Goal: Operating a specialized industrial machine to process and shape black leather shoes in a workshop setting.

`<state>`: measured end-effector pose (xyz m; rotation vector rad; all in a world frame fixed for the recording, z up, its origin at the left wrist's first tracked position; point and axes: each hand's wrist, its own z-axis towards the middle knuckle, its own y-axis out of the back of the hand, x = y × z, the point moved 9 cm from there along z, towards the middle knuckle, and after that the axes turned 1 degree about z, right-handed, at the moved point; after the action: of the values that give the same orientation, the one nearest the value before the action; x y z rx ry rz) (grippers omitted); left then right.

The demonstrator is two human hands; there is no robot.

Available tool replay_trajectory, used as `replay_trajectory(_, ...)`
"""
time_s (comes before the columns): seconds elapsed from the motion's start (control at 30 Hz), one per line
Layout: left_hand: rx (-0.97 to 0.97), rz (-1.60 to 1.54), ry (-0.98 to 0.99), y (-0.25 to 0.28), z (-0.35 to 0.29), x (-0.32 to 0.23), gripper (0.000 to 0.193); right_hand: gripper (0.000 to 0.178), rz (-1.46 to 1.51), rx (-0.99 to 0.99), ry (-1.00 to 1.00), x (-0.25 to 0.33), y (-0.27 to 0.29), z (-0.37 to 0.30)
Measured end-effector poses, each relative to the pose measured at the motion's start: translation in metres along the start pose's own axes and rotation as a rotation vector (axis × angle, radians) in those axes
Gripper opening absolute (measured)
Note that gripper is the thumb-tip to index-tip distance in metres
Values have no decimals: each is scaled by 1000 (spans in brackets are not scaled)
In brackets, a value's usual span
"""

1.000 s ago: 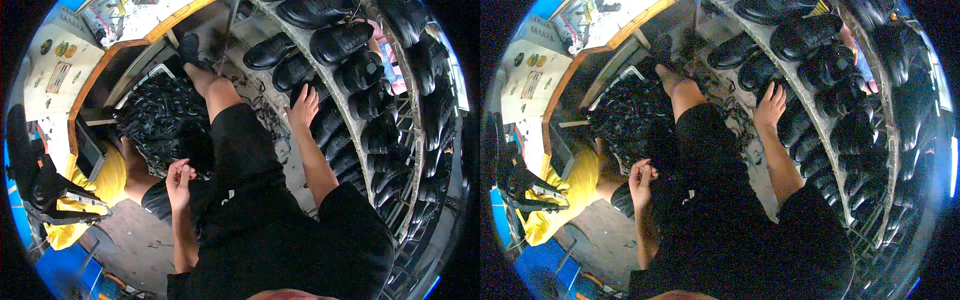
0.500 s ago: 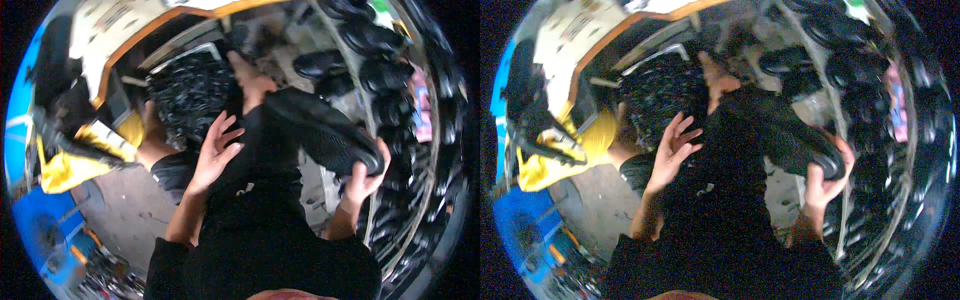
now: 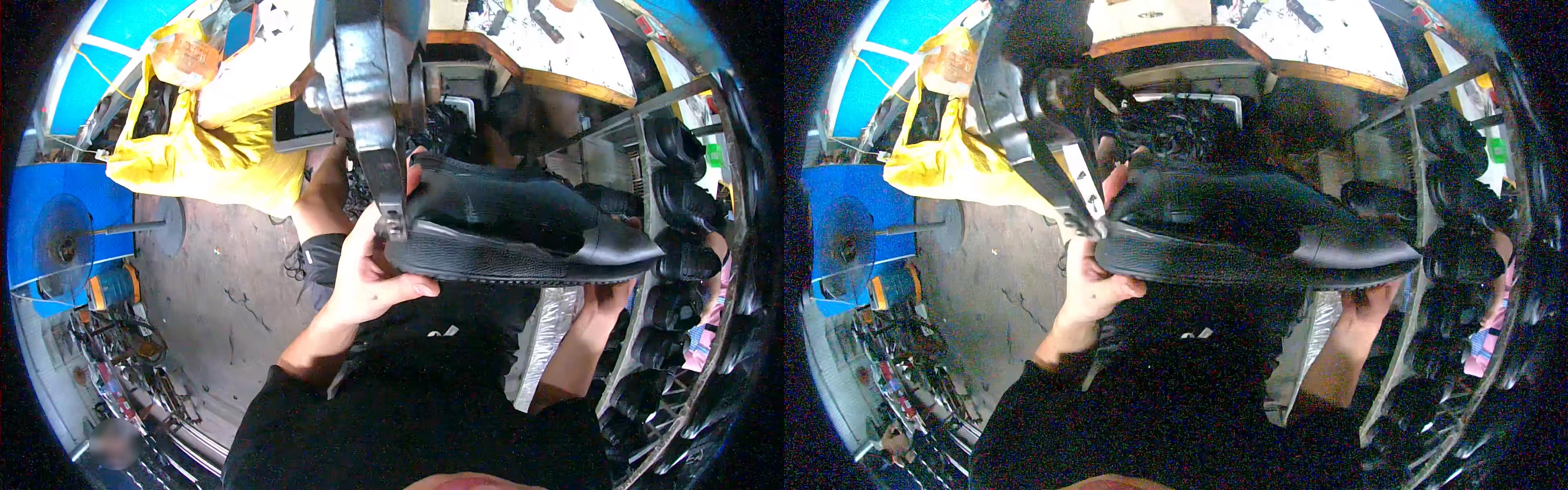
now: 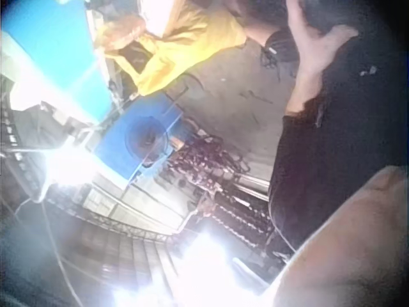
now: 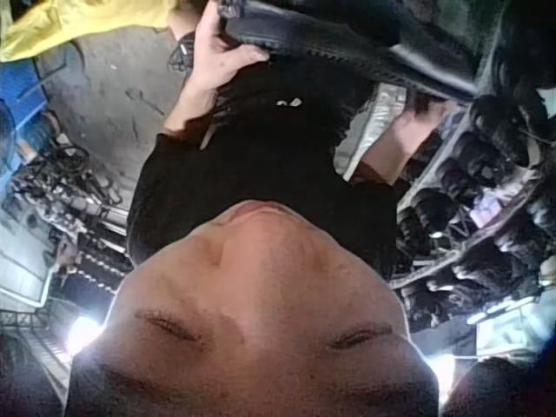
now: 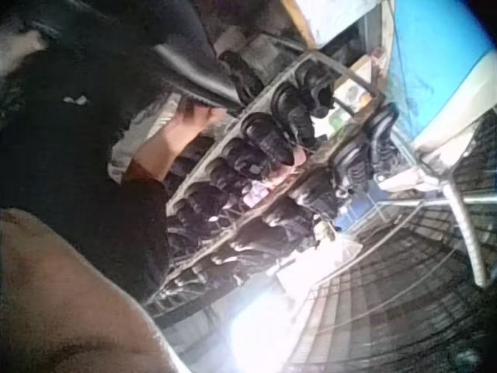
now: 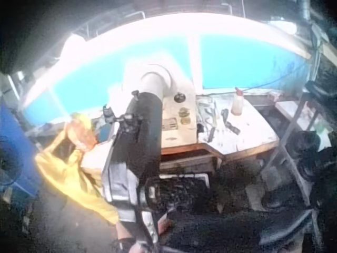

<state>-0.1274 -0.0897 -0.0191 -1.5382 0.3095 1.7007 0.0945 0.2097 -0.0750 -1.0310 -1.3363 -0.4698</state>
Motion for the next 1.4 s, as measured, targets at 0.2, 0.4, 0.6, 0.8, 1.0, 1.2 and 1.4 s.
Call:
replay_trajectory(0.2,-219,-239,154,29,-14,31,107,78,-16,357,238,54,-57,37)
replay_trajectory(0.4,-417,-312,64,71,-26,32,115,96,-192,535,308,58,-131,26)
replay_trajectory(0.6,-459,-364,-11,110,-33,8,108,102,-111,461,70,11,-165,7)
replay_trajectory(0.8,-497,-176,-71,145,-49,-12,114,96,-100,469,-62,-24,-183,-4)
replay_trajectory(1.0,-471,-240,-26,167,-62,-13,100,88,-109,553,-145,-41,-209,-17)
replay_trajectory(1.2,-490,40,-87,167,-57,-31,84,79,-18,689,-46,-31,-238,-31)
replay_trajectory(1.4,-247,928,-414,67,-20,-101,86,83,-541,862,365,-1,-273,-49)
